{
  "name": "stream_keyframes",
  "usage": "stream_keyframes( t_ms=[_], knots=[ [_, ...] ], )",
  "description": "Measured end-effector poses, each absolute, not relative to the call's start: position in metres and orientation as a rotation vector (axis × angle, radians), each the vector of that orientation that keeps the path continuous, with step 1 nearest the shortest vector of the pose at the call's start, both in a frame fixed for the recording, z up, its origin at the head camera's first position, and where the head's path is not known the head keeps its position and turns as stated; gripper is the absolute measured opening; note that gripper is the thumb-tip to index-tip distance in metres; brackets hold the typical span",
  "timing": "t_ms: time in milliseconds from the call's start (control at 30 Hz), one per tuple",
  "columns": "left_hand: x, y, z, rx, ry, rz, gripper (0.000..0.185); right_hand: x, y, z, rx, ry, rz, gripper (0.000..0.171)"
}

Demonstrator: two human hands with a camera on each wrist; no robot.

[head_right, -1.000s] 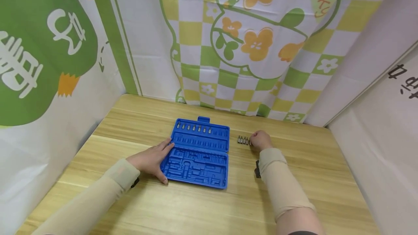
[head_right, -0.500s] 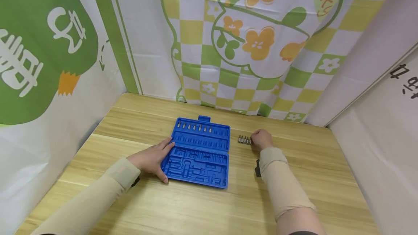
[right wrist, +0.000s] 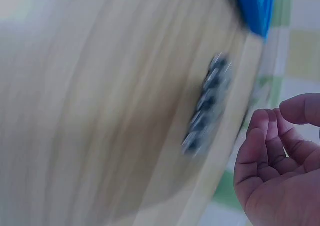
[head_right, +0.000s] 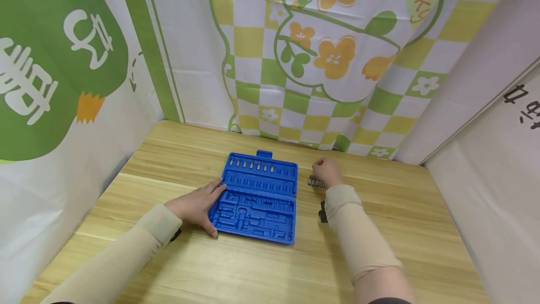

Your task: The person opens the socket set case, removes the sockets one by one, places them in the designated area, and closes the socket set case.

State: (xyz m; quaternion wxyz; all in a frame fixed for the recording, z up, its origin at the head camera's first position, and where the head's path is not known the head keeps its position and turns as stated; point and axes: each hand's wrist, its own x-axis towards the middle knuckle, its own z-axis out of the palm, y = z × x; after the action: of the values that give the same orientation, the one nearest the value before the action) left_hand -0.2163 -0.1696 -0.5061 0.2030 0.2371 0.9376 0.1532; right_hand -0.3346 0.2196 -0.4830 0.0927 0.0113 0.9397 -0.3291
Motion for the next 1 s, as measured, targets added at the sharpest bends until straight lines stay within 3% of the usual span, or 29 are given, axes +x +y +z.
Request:
stream_keyframes(
  t_ms=[233, 733, 1000],
  knots=[
    [-0.222, -0.171, -0.499, 0.657, 2.641, 0.411, 0.141, -0.342, 0.175, -0.464, -0.057, 2.717, -1.075, 0.033],
    [-0.207, -0.167, -0.505, 0.676, 2.647, 0.417, 0.137, -0.348, 0.125, -0.489, -0.154, 2.811, -0.903, 0.018],
    [-0.207, -0.166, -0.500, 0.674, 2.649, 0.432, 0.137, -0.351, 0.117, -0.491, -0.121, 2.755, -0.935, 0.039]
  ],
)
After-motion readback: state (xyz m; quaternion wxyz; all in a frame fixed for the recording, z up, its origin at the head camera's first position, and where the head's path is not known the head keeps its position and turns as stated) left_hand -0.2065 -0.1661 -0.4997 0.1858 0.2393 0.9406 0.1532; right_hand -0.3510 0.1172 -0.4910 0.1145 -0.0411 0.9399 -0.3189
